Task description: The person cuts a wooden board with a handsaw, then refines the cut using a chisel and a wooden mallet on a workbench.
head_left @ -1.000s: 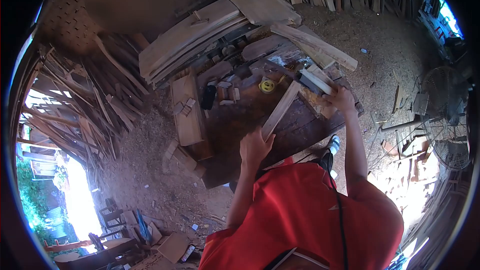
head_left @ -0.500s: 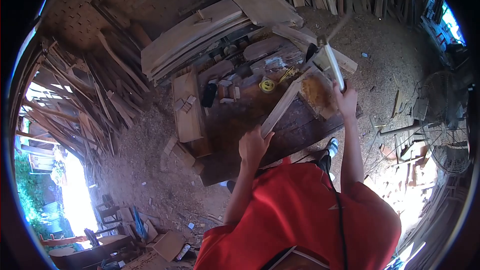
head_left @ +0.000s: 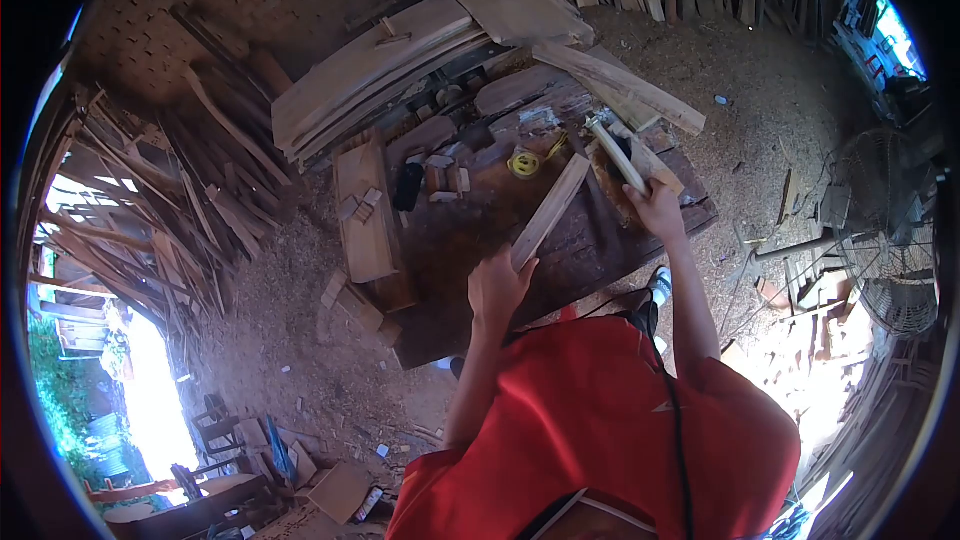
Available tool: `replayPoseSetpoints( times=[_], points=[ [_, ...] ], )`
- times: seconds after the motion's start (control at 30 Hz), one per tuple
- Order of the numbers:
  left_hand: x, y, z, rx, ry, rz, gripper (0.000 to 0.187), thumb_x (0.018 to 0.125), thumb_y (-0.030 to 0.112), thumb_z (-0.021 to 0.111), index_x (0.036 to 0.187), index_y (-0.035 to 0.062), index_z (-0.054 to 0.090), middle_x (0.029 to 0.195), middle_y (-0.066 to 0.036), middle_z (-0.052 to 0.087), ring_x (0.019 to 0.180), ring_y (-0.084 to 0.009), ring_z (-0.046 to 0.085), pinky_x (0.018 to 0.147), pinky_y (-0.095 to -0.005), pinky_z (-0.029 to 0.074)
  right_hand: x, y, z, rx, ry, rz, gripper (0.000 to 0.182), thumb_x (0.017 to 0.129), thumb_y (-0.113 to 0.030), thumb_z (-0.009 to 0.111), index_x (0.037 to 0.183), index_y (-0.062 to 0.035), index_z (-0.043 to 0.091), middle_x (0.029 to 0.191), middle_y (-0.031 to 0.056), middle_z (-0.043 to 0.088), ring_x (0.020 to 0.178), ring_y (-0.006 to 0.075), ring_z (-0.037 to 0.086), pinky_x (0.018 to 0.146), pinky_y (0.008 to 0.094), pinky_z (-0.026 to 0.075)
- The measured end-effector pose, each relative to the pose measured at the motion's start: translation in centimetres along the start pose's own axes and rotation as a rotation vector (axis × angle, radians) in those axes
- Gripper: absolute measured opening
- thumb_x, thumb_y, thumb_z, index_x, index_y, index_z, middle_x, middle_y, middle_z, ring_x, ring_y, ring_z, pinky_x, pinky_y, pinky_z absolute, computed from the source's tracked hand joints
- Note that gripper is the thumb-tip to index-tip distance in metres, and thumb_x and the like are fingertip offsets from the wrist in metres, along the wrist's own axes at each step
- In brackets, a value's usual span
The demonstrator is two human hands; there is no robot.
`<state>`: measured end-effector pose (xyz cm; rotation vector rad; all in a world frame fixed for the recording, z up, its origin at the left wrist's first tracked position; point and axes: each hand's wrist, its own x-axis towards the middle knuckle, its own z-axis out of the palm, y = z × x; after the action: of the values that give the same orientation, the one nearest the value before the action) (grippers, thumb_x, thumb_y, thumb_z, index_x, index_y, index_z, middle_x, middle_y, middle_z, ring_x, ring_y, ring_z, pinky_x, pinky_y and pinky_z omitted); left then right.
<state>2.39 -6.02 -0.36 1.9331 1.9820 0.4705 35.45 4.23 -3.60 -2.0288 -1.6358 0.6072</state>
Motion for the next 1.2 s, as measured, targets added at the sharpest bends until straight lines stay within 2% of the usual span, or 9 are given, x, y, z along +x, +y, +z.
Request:
replayPoseSetpoints(
  times=[0.13,0.3,0.43,0.57,0.67,0.77,0.97,1.17,1.2],
  points=[
    [0.3,-0.3,0.3,-0.009,-0.017,-0.002,0.045,0.089,0.048,0.080,0.100,0.0047,0.071,0.087,-0.025,0.074,0.085,-0.0472,0.074,0.075,-0.0542,0.059,-0.2,1.0,1.7,0.076,0.040,0.000,0.060,0.097,-0.053,0.072,0.107,0.0069,0.071,0.093,0.0313,0.073,0.095,0.0498,0.072,0.084,0.0536,0.055],
    [0.9,-1.6,-1.9,-0.206,-0.098,0.029,0.046,0.088,0.044,0.078,0.106,0.0020,0.075,0.091,-0.028,0.075,0.089,-0.0479,0.073,0.081,-0.0527,0.059,0.6,2.5,2.0,0.265,0.022,0.046,0.064,0.098,-0.054,0.072,0.110,0.0080,0.072,0.082,0.0238,0.072,0.081,0.0366,0.075,0.075,0.0473,0.056],
    [2.0,-4.9,-4.8,-0.409,-0.370,0.077,0.064,0.082,0.050,0.085,0.119,-0.0019,0.076,0.104,-0.025,0.078,0.101,-0.0370,0.078,0.084,-0.0430,0.058,0.6,3.0,1.8,0.319,-0.033,0.100,0.063,0.097,-0.055,0.073,0.104,0.0073,0.072,0.071,0.0161,0.070,0.065,0.0238,0.072,0.062,0.0404,0.054],
    [3.3,-6.9,-5.9,-0.293,-0.516,0.034,0.067,0.079,0.055,0.088,0.115,-0.0010,0.079,0.102,-0.022,0.080,0.096,-0.0328,0.079,0.084,-0.0416,0.059,1.0,3.7,2.6,0.322,-0.028,0.091,0.058,0.097,-0.053,0.075,0.098,0.0056,0.072,0.067,0.0136,0.068,0.058,0.0221,0.070,0.057,0.0391,0.052],
    [3.6,-8.1,-4.6,-0.177,-0.534,-0.029,0.072,0.076,0.061,0.088,0.113,-0.0006,0.080,0.101,-0.024,0.079,0.097,-0.0370,0.079,0.085,-0.0438,0.059,0.6,3.5,2.4,0.334,-0.019,0.068,0.055,0.097,-0.050,0.075,0.097,0.0048,0.072,0.065,0.0121,0.067,0.058,0.0211,0.069,0.057,0.0387,0.052],
    [3.5,-8.6,-2.8,-0.064,-0.439,-0.039,0.079,0.077,0.067,0.082,0.112,-0.0042,0.079,0.102,-0.028,0.077,0.100,-0.0426,0.076,0.088,-0.0484,0.060,-0.3,1.8,1.5,0.327,-0.008,0.067,0.053,0.098,-0.048,0.075,0.100,0.0045,0.072,0.064,0.0104,0.066,0.056,0.0195,0.067,0.056,0.0376,0.051],
    [1.7,-7.6,-1.9,0.024,-0.212,-0.030,0.066,0.084,0.062,0.078,0.104,-0.0010,0.080,0.102,-0.029,0.076,0.101,-0.0442,0.075,0.088,-0.0512,0.059,-0.1,1.9,1.7,0.354,0.000,0.048,0.048,0.099,-0.044,0.074,0.105,0.0034,0.073,0.062,0.0081,0.065,0.054,0.0172,0.066,0.054,0.0360,0.050],
    [3.4,-9.1,-1.2,-0.087,0.151,-0.023,0.038,0.088,0.036,0.081,0.102,0.0004,0.079,0.101,-0.022,0.077,0.097,-0.0413,0.075,0.086,-0.0500,0.059,0.2,2.6,2.1,0.390,-0.003,0.055,0.046,0.102,-0.043,0.073,0.090,0.0012,0.067,0.058,0.0027,0.058,0.046,0.0119,0.056,0.046,0.0323,0.042],
    [4.1,-9.6,-0.7,-0.088,0.117,-0.050,0.034,0.088,0.033,0.082,0.101,0.0017,0.079,0.101,-0.021,0.078,0.097,-0.0407,0.075,0.085,-0.0492,0.059,0.2,2.3,1.9,0.394,-0.011,0.064,0.046,0.103,-0.043,0.073,0.088,0.0004,0.066,0.058,0.0024,0.058,0.046,0.0117,0.056,0.046,0.0321,0.042]
  ],
)
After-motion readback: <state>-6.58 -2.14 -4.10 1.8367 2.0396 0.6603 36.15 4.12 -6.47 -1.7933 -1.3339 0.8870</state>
